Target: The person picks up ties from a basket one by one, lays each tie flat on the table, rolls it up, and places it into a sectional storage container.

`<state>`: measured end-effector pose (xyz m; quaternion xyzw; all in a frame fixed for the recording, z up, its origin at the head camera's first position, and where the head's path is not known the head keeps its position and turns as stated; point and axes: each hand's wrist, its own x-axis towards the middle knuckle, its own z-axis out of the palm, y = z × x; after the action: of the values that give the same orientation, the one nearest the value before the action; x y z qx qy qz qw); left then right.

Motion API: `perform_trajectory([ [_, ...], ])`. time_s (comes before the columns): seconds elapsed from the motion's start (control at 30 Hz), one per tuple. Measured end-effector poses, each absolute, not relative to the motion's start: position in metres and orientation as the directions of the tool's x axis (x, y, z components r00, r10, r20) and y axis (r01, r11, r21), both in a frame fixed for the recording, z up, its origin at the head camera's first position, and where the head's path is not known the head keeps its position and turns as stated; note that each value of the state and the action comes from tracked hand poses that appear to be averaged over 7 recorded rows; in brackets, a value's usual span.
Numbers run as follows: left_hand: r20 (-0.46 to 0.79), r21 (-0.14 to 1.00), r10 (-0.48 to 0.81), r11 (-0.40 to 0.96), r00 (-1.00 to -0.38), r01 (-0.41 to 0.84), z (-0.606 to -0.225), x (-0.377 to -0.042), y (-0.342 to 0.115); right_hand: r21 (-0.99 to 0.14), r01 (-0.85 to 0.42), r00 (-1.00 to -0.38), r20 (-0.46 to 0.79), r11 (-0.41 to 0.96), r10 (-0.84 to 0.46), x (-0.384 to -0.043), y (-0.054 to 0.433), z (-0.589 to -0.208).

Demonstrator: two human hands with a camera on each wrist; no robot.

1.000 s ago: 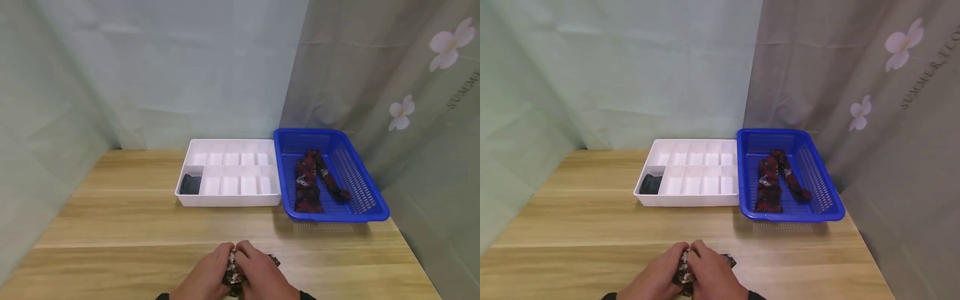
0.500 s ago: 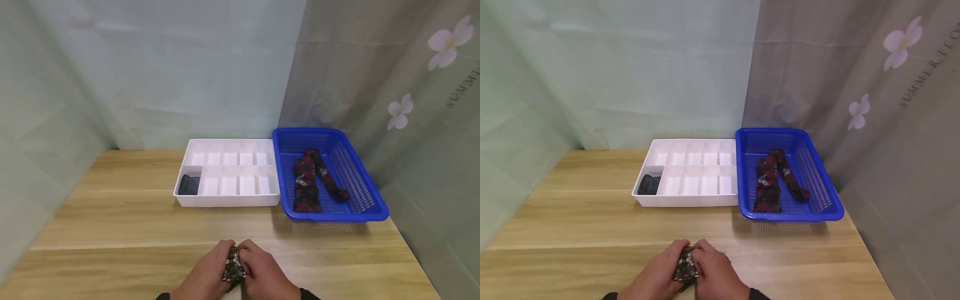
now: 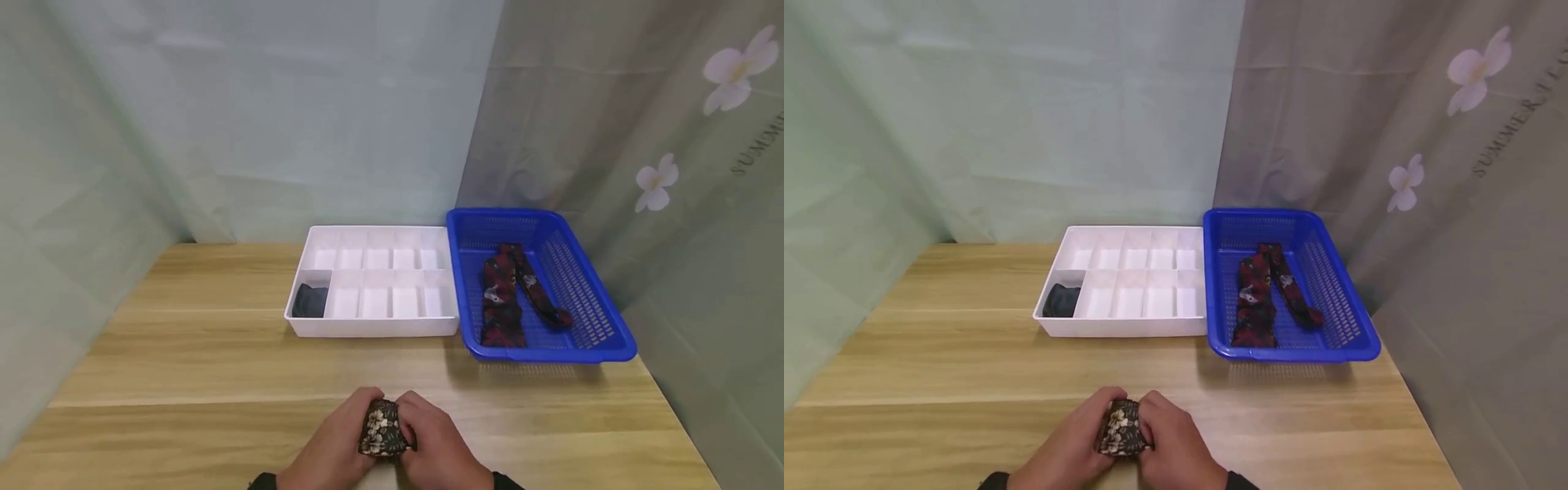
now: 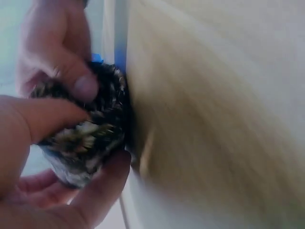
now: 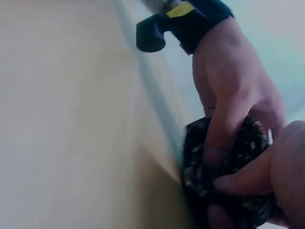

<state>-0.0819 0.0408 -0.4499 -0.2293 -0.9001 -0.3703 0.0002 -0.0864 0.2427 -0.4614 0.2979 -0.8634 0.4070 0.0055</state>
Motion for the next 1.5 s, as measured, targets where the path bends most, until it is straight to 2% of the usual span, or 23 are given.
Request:
perform_trajectory([
  [0.1,0.137,0.681,0.429,0.614,-0.893,0.399,-0.45,-0.085,0.037,-0.707,-0.469,-0.847,0.188,0.53,-0.498,-0.085,0.246,-0.458],
  [0.23,0.113,0.688,0.463,0.602,-0.879,0.406,-0.451,-0.09,0.034,-0.649,-0.459,-0.837,0.087,0.607,-0.54,-0.087,0.246,-0.447],
  [0.4,0.091,0.728,0.517,0.548,-0.851,0.411,-0.454,-0.091,0.032,-0.773,-0.287,-0.845,-0.074,0.566,-0.529,-0.09,0.249,-0.448],
  [0.5,0.09,0.733,0.532,0.538,-0.842,0.417,-0.456,-0.092,0.031,-0.807,-0.201,-0.848,-0.141,0.555,-0.512,-0.091,0.251,-0.447],
  [0.63,0.131,0.712,0.544,0.53,-0.829,0.46,-0.455,-0.093,0.031,-0.785,-0.198,-0.838,-0.175,0.587,-0.517,-0.091,0.25,-0.443],
  [0.73,0.122,0.738,0.551,0.506,-0.826,0.446,-0.453,-0.093,0.032,-0.775,-0.19,-0.844,-0.186,0.603,-0.504,-0.089,0.25,-0.445],
  [0.97,0.115,0.765,0.54,0.487,-0.834,0.421,-0.452,-0.097,0.034,-0.853,-0.129,-0.831,-0.186,0.506,-0.525,-0.097,0.26,-0.449],
  [1.03,0.098,0.806,0.522,0.458,-0.847,0.376,-0.454,-0.098,0.035,-0.877,-0.099,-0.831,-0.187,0.47,-0.524,-0.101,0.262,-0.451],
  [1.17,-0.022,0.936,0.436,0.324,-0.9,0.135,-0.455,-0.102,0.035,-0.936,0.0,-0.836,-0.193,0.351,-0.514,-0.108,0.261,-0.457],
  [1.27,-0.1,0.981,0.375,0.19,-0.922,-0.029,-0.452,-0.105,0.035,-0.975,0.114,-0.848,-0.195,0.191,-0.493,-0.11,0.257,-0.459],
  [1.4,-0.147,0.989,0.38,0.057,-0.913,-0.136,-0.448,-0.105,0.036,-0.979,0.201,-0.877,-0.19,0.02,-0.441,-0.111,0.25,-0.46],
  [1.5,-0.154,0.986,0.405,-0.002,-0.901,-0.169,-0.446,-0.104,0.038,-0.979,0.204,-0.891,-0.183,-0.007,-0.415,-0.111,0.242,-0.458],
])
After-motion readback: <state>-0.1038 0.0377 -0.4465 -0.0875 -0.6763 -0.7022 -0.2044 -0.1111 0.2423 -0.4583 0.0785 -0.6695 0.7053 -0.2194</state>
